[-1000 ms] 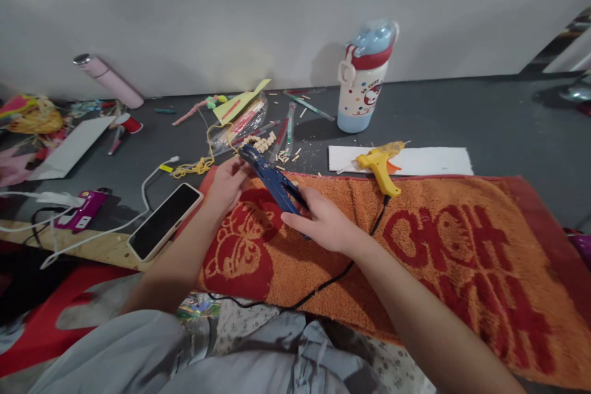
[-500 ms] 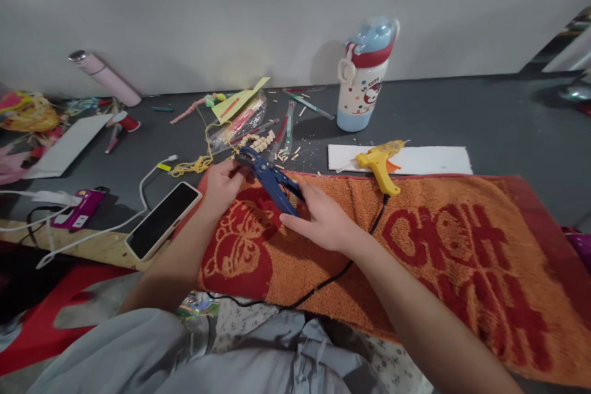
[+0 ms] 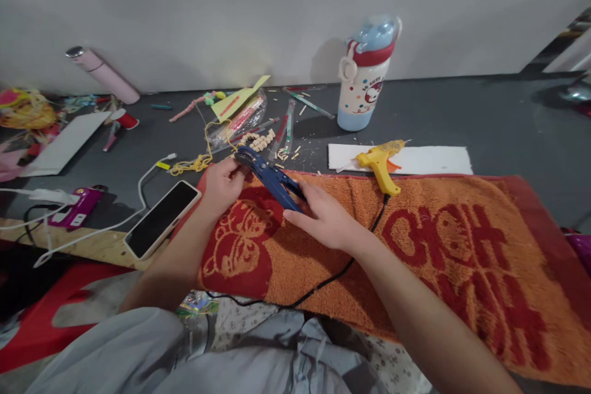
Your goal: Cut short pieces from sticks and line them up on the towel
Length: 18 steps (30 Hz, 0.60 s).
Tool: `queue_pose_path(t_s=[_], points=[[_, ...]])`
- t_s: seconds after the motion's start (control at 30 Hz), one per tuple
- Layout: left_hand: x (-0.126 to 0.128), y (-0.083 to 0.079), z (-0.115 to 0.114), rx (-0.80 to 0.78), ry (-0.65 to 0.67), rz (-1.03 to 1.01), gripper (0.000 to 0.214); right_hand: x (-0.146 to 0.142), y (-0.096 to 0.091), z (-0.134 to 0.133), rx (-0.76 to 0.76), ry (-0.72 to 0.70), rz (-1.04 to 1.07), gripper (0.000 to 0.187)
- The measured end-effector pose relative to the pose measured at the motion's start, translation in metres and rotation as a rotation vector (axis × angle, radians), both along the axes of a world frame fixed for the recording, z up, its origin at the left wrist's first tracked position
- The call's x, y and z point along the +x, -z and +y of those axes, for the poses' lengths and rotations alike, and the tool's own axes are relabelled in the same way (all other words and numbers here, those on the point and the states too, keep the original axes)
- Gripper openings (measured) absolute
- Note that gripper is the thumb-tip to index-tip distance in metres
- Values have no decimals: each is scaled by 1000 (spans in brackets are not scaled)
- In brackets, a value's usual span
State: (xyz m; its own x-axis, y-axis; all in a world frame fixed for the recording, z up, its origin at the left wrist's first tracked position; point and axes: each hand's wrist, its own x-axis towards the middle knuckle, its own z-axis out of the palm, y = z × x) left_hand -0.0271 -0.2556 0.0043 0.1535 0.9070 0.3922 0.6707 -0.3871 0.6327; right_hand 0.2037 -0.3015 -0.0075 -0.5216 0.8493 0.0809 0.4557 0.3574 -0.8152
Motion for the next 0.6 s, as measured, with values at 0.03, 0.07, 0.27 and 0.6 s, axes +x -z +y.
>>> queue_pose_path(t_s=[0.03,0.07,0.27,0.6], points=[[0,0,0,2,3,6,21,0,0,0,-1,-4,3,47],[0,0,0,0,5,10,21,0,0,0,-3,-7,4,46],[0,-3,-1,-46,-12,11,21,0,1,0,-40,-2,6,44],[4,-2,0,-164,-84,-96,20,-3,4,1,-80,82,32,42]])
